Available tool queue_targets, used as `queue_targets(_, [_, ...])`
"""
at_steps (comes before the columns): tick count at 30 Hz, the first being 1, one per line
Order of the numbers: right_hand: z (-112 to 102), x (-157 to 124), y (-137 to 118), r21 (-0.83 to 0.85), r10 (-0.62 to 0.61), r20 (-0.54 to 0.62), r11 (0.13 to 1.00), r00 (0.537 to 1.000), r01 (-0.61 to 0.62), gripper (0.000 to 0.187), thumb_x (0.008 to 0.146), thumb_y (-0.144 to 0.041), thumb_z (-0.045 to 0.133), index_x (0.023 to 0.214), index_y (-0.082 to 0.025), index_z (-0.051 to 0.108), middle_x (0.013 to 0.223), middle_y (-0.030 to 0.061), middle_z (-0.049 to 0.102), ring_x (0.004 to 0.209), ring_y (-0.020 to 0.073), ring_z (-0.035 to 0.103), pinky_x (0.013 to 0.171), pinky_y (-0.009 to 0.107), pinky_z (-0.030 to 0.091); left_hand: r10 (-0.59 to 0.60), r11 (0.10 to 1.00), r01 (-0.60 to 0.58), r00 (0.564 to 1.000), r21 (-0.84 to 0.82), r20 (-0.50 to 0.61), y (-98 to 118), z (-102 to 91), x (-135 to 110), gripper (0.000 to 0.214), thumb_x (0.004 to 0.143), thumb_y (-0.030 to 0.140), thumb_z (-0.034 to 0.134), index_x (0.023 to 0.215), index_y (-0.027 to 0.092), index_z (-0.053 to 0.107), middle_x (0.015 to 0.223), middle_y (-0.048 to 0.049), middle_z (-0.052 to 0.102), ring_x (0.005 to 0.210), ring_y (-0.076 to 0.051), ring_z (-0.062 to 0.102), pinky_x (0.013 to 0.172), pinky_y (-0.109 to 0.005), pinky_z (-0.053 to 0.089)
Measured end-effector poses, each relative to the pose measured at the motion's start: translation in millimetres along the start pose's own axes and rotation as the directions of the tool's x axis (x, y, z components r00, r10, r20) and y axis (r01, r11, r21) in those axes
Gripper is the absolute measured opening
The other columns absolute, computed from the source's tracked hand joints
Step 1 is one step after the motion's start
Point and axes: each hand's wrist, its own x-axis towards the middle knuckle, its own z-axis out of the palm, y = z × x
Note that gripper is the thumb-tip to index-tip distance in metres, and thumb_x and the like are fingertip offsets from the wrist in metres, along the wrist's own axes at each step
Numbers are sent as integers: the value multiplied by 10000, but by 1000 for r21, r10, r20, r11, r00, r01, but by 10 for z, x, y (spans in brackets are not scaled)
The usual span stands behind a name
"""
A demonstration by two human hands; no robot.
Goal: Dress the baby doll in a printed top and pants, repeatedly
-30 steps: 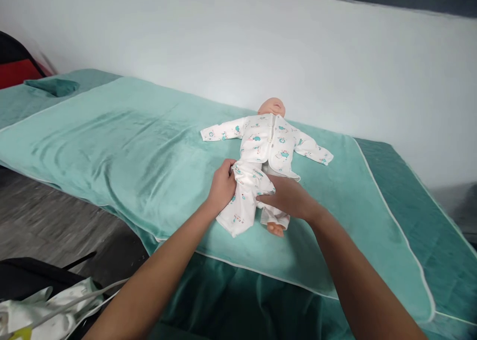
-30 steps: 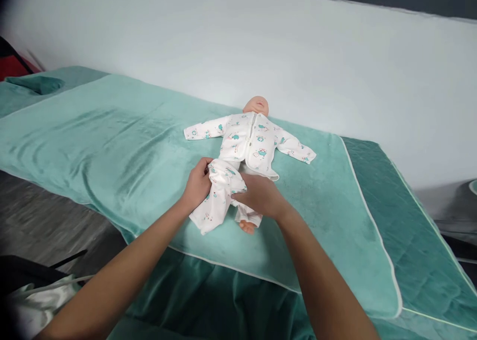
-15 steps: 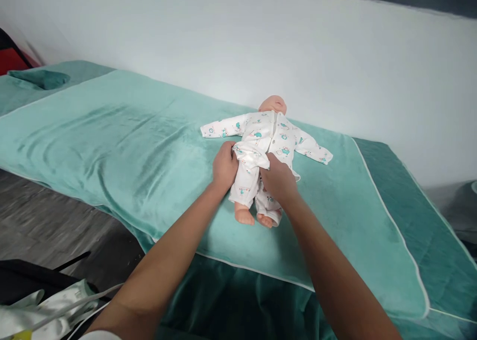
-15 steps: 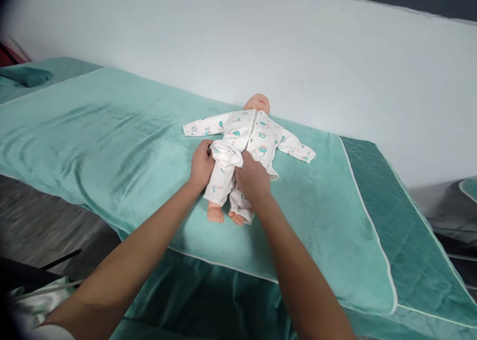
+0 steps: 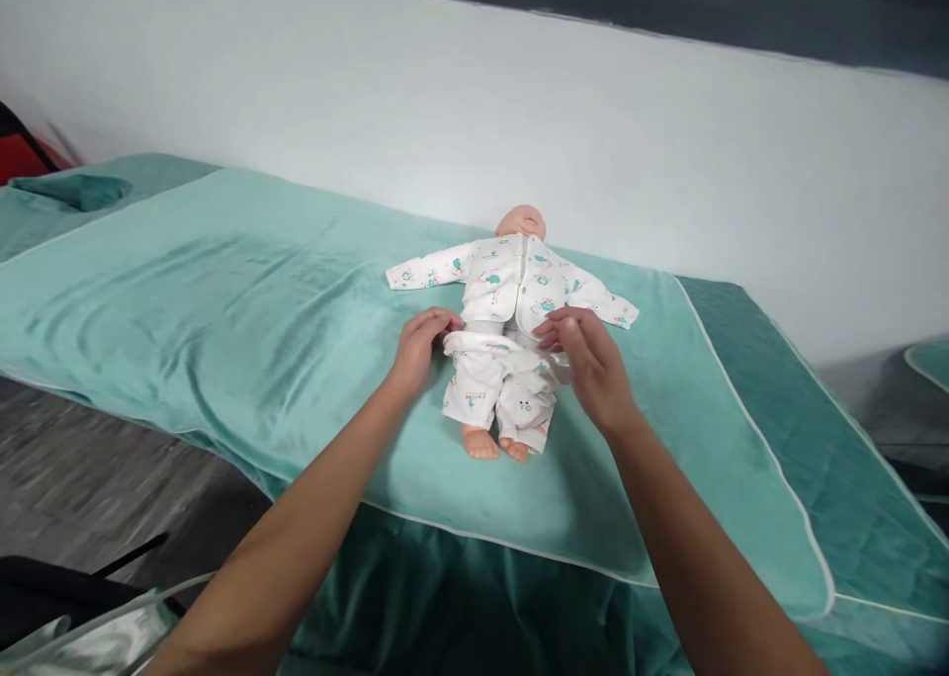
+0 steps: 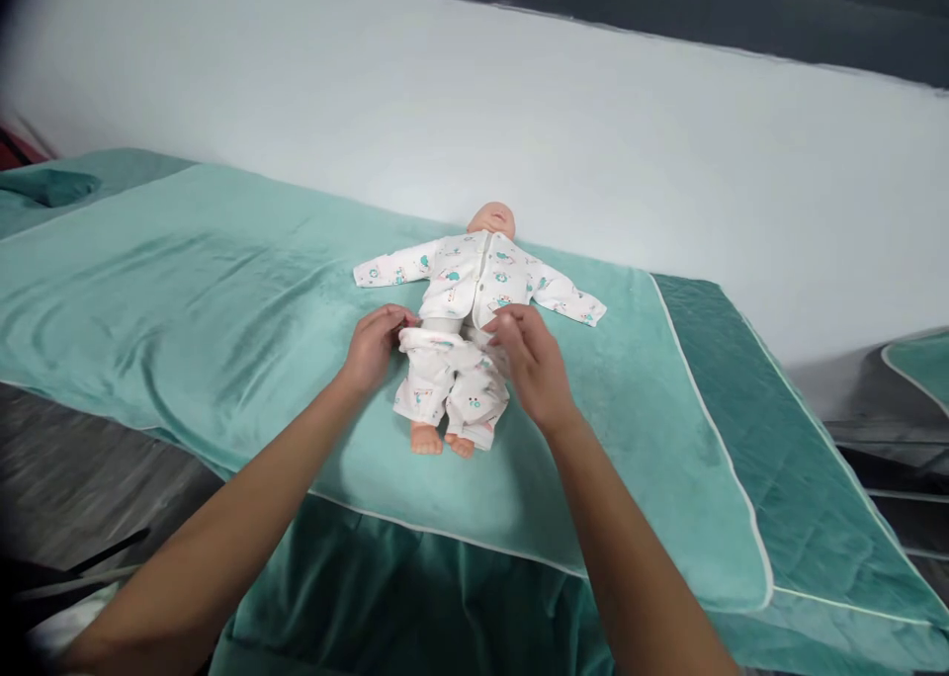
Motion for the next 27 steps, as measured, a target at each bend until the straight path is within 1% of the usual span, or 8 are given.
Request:
queue_targets(5, [57, 191, 62, -560, 28, 25, 829, 999, -9, 306, 878, -457, 681, 1024, -221, 553, 1108, 89, 655, 889, 236, 607, 692, 331, 426, 58, 900, -111, 989, 422, 135, 305, 153, 171, 250, 743, 264, 728, 961, 186, 634, 880, -6, 580, 836, -161, 552, 775, -286, 446])
queue_targets(10, [284, 241, -35, -826, -9, 184, 540, 983, 159, 119, 981, -295, 542, 1032, -188, 558, 1099, 157, 643, 1010, 302, 596, 674, 337, 388, 83, 349, -405, 911, 845, 403, 536, 397, 213, 330, 807, 290, 733, 1103, 195, 620, 1177, -103, 589, 1138, -287, 527, 925, -387, 456])
queue_targets(12, [286, 285, -25, -822, -20, 191, 543, 981, 171, 121, 1010, -259, 460, 985, -192, 557, 1029, 151, 656, 972, 290, 609, 698, 341, 392, 66, 146, -459, 888, 876, 454, 583, 495, 206, 281, 885, 286, 645, 1143, 181, 602, 1211, -137, 592, 1144, -312, 540, 898, -405, 465])
queue_targets(14, [193, 351, 27, -731, -14, 175, 668, 984, 139, 149, 1008, -287, 456, 911, -209, 538, 911, 107, 662, 877, 258, 624, 707, 336, 409, 64, 53, -482, 876, 875, 478, 602, 564, 225, 208, 930, 235, 561, 1123, 169, 600, 1178, -154, 614, 1116, -316, 571, 875, -406, 468])
queue_targets(17, [-110, 428, 168, -325, 106, 40, 942, 994, -88, 220, 970, -407, 502, 831, -237, 489, 701, 6, 606, 685, 195, 611, 668, 310, 460, 129, 196, -430, 902, 881, 411, 566, 555, 326, 121, 952, 205, 507, 1015, 185, 609, 1021, -121, 658, 1017, -284, 621, 853, -379, 465])
queue_targets(21, [-615, 347, 503, 181, 363, -217, 927, 906, -328, 307, 891, -544, 554, 871, -242, 505, 724, -22, 605, 626, 152, 610, 636, 290, 515, 163, 842, -72, 979, 534, -125, 388, 262, 536, 118, 937, 293, 546, 857, 206, 559, 794, -30, 609, 811, -205, 606, 771, -321, 493])
queue_targets(25, [-946, 113, 886, -53, 522, -297, 827, 800, -559, 206, 905, -410, 515, 790, -246, 468, 671, 2, 602, 598, 178, 602, 615, 311, 485, -96, 989, 127, 936, 71, -340, 152, -222, 656, 179, 959, 305, 495, 809, 211, 470, 727, -12, 550, 661, -153, 571, 654, -305, 524])
queue_targets(27, [-996, 13, 960, -175, 528, -296, 790, 796, -588, 197, 857, -306, 576, 709, -246, 460, 598, 4, 559, 596, 194, 562, 628, 323, 438, -132, 983, 168, 919, 67, -371, 62, -432, 650, 173, 951, 287, 513, 808, 213, 449, 710, -12, 548, 615, -143, 570, 615, -296, 519])
